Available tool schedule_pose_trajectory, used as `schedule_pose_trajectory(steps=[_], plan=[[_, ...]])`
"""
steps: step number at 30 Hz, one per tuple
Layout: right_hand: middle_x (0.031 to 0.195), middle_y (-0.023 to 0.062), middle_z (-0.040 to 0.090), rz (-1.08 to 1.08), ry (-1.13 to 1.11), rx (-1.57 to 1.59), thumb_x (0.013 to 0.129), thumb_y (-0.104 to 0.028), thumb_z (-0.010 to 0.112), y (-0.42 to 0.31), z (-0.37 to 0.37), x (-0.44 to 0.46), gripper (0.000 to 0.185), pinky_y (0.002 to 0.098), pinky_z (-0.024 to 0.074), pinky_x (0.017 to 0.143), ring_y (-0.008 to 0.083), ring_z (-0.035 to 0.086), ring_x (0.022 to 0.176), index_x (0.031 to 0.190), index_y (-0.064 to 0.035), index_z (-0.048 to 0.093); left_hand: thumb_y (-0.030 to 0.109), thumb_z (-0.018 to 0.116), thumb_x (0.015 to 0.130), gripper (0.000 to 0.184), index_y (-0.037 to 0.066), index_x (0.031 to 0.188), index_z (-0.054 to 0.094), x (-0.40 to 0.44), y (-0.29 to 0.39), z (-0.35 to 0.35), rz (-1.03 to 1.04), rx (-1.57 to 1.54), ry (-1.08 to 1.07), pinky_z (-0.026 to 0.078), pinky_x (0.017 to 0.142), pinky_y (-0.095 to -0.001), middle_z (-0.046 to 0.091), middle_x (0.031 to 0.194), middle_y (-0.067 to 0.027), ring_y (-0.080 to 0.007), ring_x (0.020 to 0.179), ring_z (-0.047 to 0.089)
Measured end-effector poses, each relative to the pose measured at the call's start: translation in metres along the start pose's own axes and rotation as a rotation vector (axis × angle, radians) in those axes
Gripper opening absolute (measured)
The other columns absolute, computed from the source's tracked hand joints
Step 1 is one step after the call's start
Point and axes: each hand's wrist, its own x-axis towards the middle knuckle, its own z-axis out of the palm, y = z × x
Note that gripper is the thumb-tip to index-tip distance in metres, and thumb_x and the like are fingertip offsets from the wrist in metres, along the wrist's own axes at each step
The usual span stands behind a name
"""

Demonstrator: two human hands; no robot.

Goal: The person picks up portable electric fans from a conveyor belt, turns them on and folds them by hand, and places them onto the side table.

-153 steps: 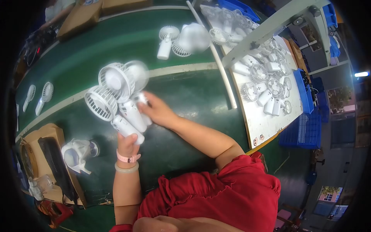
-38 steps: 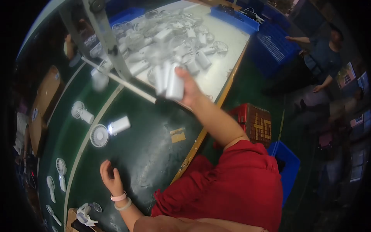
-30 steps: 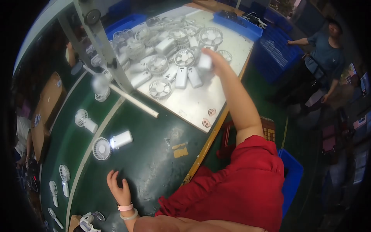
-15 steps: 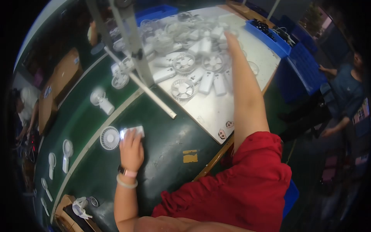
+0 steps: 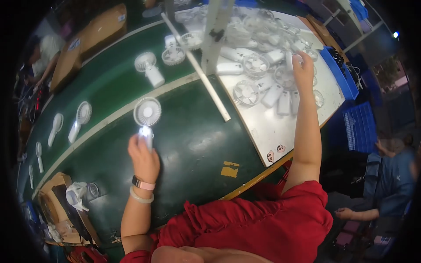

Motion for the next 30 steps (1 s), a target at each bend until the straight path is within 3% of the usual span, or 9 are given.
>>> schedule_pose_trajectory(steps=[4,5,7,13,17,22,27,28,30], plan=[[0.113,0.0062,0.054,-0.044,-0.188,0.343,0.084,-0.006,0.055,-0.076,0.005,-0.039,0.026,0.0252,0.04,0.088,0.0139,0.05,0.106,0.11,-0.0021,0.056,0.004,0.059,0.075,0.054,-0.004,0.124,0.038,-0.006,-0.035,-0.021,-0.117,-0.105,-0.111,0.037,0.089,-0.043,0.048,0.114,-0.0233,-0.0383,0.101,0.045],[0.112,0.0064,0.054,-0.073,-0.262,0.384,0.084,-0.005,0.055,-0.092,0.006,-0.049,0.025,0.025,0.0401,0.088,0.0137,0.05,0.106,0.109,-0.0018,0.056,0.011,0.054,0.083,0.052,-0.003,0.128,0.034,-0.007,-0.044,-0.021,-0.154,-0.286,-0.089,0.041,0.083,-0.0387,0.049,0.115,-0.0227,-0.0323,0.095,0.05],[0.111,0.0071,0.053,-0.161,-0.392,0.455,0.084,-0.001,0.054,-0.124,0.015,-0.068,0.022,0.025,0.0407,0.086,0.0141,0.051,0.103,0.105,-0.0011,0.056,0.018,0.048,0.088,0.05,-0.002,0.13,0.032,-0.007,-0.057,-0.027,-0.636,-1.501,-0.227,0.044,0.075,-0.0329,0.049,0.116,-0.0215,-0.0254,0.09,0.053],[0.098,0.0085,0.058,-0.282,-0.689,0.458,0.08,-0.004,0.058,-0.177,0.073,-0.104,0.019,0.0248,0.0462,0.073,0.015,0.056,0.086,0.098,-0.0012,0.059,0.027,0.043,0.087,0.048,0.001,0.126,0.036,-0.003,-0.064,-0.03,-0.577,-2.254,-0.364,0.043,0.061,-0.0284,0.052,0.107,-0.0199,-0.0217,0.079,0.051],[0.107,0.0087,0.054,-0.031,-0.852,0.506,0.081,-0.007,0.059,-0.175,0.153,-0.12,0.028,0.0267,0.0443,0.081,0.0158,0.054,0.096,0.108,-0.0013,0.056,0.033,0.037,0.091,0.044,0.004,0.124,0.038,-0.008,-0.076,-0.023,-0.614,-2.291,-0.307,0.041,0.057,-0.026,0.053,0.105,-0.018,-0.0195,0.076,0.05],[0.112,0.0188,0.051,-0.283,-0.574,0.06,0.077,-0.017,0.062,-0.168,0.238,-0.127,0.042,0.0381,0.0436,0.084,0.0323,0.052,0.1,0.114,-0.002,0.049,0.036,0.034,0.093,0.044,0.006,0.125,0.037,-0.005,-0.084,-0.028,-0.657,-2.351,-0.204,0.041,0.058,-0.0258,0.052,0.108,-0.0163,-0.0194,0.077,0.051],[0.105,0.0199,0.055,-0.254,-0.534,-0.248,0.074,-0.023,0.065,-0.188,0.272,-0.129,0.05,0.0433,0.0432,0.084,0.0363,0.052,0.1,0.115,-0.0017,0.047,0.022,0.059,0.081,0.056,0.007,0.129,0.035,-0.004,-0.083,-0.029,-0.547,-2.078,-0.018,0.048,0.07,-0.0349,0.051,0.104,-0.0112,-0.02,0.086,0.051],[0.101,0.0198,0.056,-0.221,-0.6,-0.138,0.072,-0.026,0.066,-0.188,0.276,-0.126,0.054,0.0428,0.0426,0.085,0.0372,0.052,0.1,0.117,-0.0018,0.046,0.007,0.064,0.073,0.064,0.007,0.129,0.033,-0.003,-0.085,-0.03,-0.521,-2.017,-0.053,0.049,0.073,-0.0359,0.05,0.101,-0.0085,-0.0189,0.087,0.052],[0.103,0.0203,0.056,-0.294,-0.573,-0.137,0.072,-0.027,0.067,-0.189,0.282,-0.129,0.056,0.0431,0.0428,0.085,0.0373,0.051,0.1,0.117,-0.0012,0.046,-0.001,0.061,0.072,0.064,0.007,0.129,0.033,-0.002,-0.078,-0.03,-0.684,-1.792,-0.008,0.05,0.069,-0.0347,0.049,0.099,-0.0076,-0.0181,0.085,0.053]])
